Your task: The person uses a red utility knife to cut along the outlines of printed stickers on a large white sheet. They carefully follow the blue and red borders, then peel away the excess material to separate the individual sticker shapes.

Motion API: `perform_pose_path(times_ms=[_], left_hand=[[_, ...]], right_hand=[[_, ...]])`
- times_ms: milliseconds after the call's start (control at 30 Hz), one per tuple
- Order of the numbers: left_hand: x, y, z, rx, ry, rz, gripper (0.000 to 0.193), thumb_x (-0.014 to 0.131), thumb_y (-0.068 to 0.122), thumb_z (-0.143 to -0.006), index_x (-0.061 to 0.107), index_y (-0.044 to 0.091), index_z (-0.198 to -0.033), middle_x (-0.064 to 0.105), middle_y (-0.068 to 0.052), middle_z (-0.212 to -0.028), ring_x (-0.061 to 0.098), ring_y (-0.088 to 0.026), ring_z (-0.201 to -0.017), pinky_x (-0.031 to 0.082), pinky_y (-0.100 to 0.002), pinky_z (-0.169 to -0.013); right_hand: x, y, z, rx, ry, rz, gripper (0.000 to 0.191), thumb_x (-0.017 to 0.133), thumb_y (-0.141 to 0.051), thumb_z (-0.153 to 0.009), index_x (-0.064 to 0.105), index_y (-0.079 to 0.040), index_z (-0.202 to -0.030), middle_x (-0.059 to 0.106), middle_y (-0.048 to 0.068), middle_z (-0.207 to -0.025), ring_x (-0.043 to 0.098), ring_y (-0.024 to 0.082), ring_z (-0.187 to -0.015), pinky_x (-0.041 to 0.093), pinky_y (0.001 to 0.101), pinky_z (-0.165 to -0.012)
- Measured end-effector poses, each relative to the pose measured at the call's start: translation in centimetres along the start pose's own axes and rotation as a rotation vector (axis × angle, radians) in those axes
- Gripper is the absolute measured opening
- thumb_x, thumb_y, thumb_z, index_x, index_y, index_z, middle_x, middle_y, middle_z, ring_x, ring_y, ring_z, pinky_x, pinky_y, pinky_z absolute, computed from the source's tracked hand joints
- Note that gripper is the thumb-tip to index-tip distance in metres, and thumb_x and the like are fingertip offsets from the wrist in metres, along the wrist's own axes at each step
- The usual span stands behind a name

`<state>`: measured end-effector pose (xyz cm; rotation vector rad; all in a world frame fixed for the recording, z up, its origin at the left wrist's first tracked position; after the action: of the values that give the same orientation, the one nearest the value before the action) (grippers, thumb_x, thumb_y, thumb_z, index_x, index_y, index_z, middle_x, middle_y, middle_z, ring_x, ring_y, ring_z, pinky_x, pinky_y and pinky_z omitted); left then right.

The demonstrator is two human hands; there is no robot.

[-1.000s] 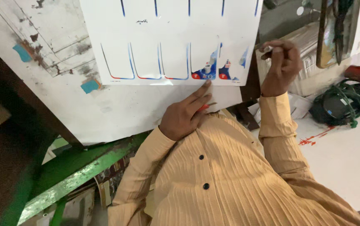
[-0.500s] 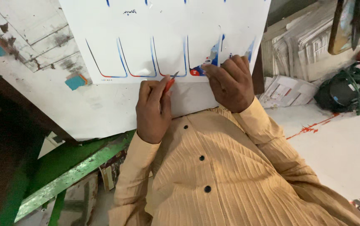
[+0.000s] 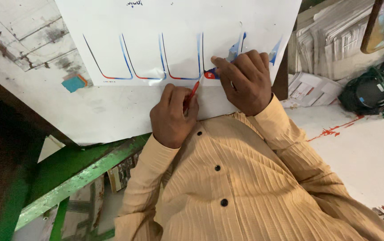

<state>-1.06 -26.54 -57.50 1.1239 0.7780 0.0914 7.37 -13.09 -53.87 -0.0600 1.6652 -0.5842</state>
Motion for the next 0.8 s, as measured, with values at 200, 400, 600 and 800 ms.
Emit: perform_pose_path(times_ms=[200, 400, 600, 800], left_hand=[[-3.0, -0.2, -1.2, 0.008, 0.148, 0.005, 0.019, 0.076, 0.004, -0.096, 0.066, 0.007, -0.112, 0.063, -0.009, -0.099, 0.067, -0.025, -0.079, 0.054, -0.035, -0.067], [-4.6, -0.8, -4.0, 0.041, 0.164, 0.046, 0.018, 0.076, 0.000, -0.099, 0.068, 0.005, -0.115, 0.066, -0.010, -0.106, 0.071, -0.025, -0.086, 0.057, -0.033, -0.072], [-4.8, -1.5, -4.8, -0.050, 0.067, 0.109, 0.016, 0.078, 0.002, -0.095, 0.071, 0.004, -0.110, 0.068, -0.010, -0.098, 0.069, -0.021, -0.076, 0.055, -0.032, -0.066], [-3.7, -2.5, -4.3, -0.125, -0.005, 0.106, 0.017, 0.079, 0.004, -0.093, 0.072, 0.004, -0.108, 0.069, -0.009, -0.095, 0.068, -0.021, -0.074, 0.054, -0.032, -0.064]], right_hand=[[-0.8, -0.2, -0.6, 0.032, 0.009, -0.081, 0.028, 0.083, -0.006, -0.095, 0.071, -0.010, -0.121, 0.049, 0.003, -0.086, 0.047, 0.024, -0.083, 0.037, 0.0399, -0.077], [-0.3, 0.3, -3.1, 0.010, 0.039, -0.073, 0.030, 0.079, 0.000, -0.100, 0.070, -0.012, -0.127, 0.050, 0.003, -0.094, 0.049, 0.023, -0.086, 0.040, 0.0367, -0.079], [1.3, 0.8, -4.3, 0.005, -0.073, -0.058, 0.035, 0.077, -0.006, -0.102, 0.068, -0.012, -0.135, 0.049, 0.004, -0.100, 0.048, 0.024, -0.096, 0.040, 0.0399, -0.086], [1.9, 0.9, -4.2, 0.024, -0.115, -0.043, 0.041, 0.080, -0.011, -0.100, 0.067, -0.013, -0.139, 0.050, 0.004, -0.101, 0.045, 0.025, -0.098, 0.038, 0.0408, -0.088]])
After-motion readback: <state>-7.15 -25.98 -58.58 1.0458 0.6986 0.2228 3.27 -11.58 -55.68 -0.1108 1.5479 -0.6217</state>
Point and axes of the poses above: each hand's wrist, its own z-axis away from the middle knuckle, its own x-axis out of the palm, y = z × x, the point moved 10 cm from there along -z, towards the middle knuckle
